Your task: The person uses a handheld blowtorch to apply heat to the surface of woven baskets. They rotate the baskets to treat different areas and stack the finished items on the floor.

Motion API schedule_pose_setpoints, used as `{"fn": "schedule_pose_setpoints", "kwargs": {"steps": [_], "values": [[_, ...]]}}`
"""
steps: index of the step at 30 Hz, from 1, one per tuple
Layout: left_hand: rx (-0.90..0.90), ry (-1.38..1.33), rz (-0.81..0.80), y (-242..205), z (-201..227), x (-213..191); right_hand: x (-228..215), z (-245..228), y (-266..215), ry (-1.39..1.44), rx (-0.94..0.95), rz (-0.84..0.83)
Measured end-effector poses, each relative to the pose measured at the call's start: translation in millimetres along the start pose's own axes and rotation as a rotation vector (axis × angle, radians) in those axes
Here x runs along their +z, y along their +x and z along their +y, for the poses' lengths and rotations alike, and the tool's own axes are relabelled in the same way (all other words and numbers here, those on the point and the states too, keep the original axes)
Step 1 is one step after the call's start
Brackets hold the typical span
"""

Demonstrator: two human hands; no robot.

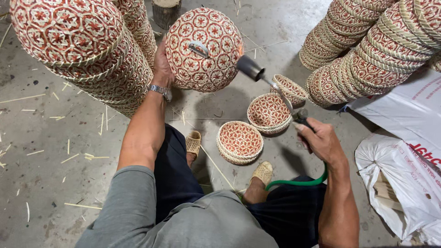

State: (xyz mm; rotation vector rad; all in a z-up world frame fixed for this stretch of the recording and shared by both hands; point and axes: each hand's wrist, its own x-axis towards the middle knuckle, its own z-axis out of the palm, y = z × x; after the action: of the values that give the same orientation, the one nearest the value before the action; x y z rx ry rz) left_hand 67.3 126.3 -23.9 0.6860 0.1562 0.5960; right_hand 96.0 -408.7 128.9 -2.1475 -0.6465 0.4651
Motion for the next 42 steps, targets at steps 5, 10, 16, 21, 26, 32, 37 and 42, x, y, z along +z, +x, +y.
{"fn": "schedule_pose_setpoints", "kwargs": {"steps": [5, 10, 16, 21, 26, 32, 37, 42], "values": [[-0.040, -0.033, -0.002, 0, -6, 4, 15, 7, 4, 0.043, -0.042, 0.024], [-0.084, -0.044, 0.118, 1, -10, 2, 27, 15, -1, 0.093, -0.014, -0.017], [-0.137, -0.102, 0.293, -7, -10, 15, 48, 17, -3, 0.122, -0.001, -0.038], [-0.091, -0.051, 0.122, -6, -3, 9, 48, 26, -3, 0.077, 0.109, -0.053], [0.079, 0.170, 0.044, -10, 12, 15, 25, 38, -1, 0.295, 0.111, -0.091], [0.272, 0.544, -0.062, -24, 23, 26, 7, 41, 6, 0.336, 0.139, -0.077], [0.251, 0.734, -0.134, -31, 25, 35, -6, 33, 17, 0.140, 0.114, -0.070], [0.357, 1.004, -0.165, -33, 14, 43, -11, 10, 25, 0.094, 0.069, -0.075]]}}
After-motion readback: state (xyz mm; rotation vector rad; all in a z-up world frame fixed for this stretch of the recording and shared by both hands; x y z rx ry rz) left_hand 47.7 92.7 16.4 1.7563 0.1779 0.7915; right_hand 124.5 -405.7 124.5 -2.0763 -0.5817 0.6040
